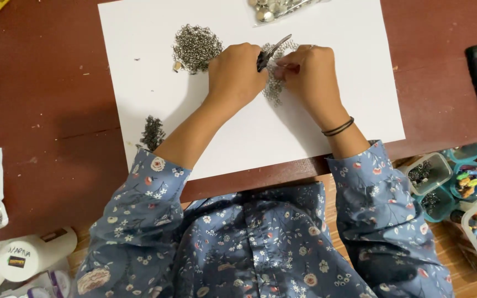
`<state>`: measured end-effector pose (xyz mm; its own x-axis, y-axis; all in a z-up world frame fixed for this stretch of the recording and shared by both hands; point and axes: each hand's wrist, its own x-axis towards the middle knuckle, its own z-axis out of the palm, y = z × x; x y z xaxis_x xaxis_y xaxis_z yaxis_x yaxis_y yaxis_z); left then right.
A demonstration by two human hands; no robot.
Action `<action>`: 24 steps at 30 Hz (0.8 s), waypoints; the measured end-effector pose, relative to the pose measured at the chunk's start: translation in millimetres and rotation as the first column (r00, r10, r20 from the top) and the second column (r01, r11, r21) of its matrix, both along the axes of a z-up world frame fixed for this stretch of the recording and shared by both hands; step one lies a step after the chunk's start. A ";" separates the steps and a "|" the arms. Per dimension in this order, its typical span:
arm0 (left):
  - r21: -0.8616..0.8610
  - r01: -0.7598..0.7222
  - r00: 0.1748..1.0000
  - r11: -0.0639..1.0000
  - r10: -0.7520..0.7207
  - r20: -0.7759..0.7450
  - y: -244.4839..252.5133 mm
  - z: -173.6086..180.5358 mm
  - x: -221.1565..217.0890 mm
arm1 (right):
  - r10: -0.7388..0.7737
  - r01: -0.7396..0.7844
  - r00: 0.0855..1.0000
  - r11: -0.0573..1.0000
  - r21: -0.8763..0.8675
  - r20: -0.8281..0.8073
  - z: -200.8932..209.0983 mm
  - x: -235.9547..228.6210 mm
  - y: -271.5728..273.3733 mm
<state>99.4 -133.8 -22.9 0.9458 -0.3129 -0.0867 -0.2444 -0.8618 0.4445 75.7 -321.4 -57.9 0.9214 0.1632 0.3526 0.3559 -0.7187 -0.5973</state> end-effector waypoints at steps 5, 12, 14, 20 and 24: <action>0.079 -0.004 1.000 0.997 0.004 -0.009 -13.6 -6.0 8.3 | 0.057 -0.057 0.998 0.998 -0.025 -0.006 7.2 -2.2 8.2; 0.122 0.046 0.999 0.991 -0.047 0.008 -16.7 -10.1 13.9 | 0.076 -0.076 0.997 0.993 -0.090 0.001 6.7 -6.8 13.0; 0.146 0.057 0.998 0.988 -0.062 0.028 -16.7 -11.5 12.7 | 0.080 -0.078 0.997 0.992 -0.104 0.017 5.0 -7.4 13.2; 0.170 0.078 0.988 0.982 -0.098 0.117 -15.8 -15.3 10.5 | 0.063 -0.060 0.995 0.997 -0.052 0.075 5.5 -9.3 11.5; 0.197 0.089 0.982 0.976 -0.119 0.146 -21.0 -18.5 11.9 | 0.079 -0.075 0.994 0.996 -0.048 0.075 2.7 -7.8 10.8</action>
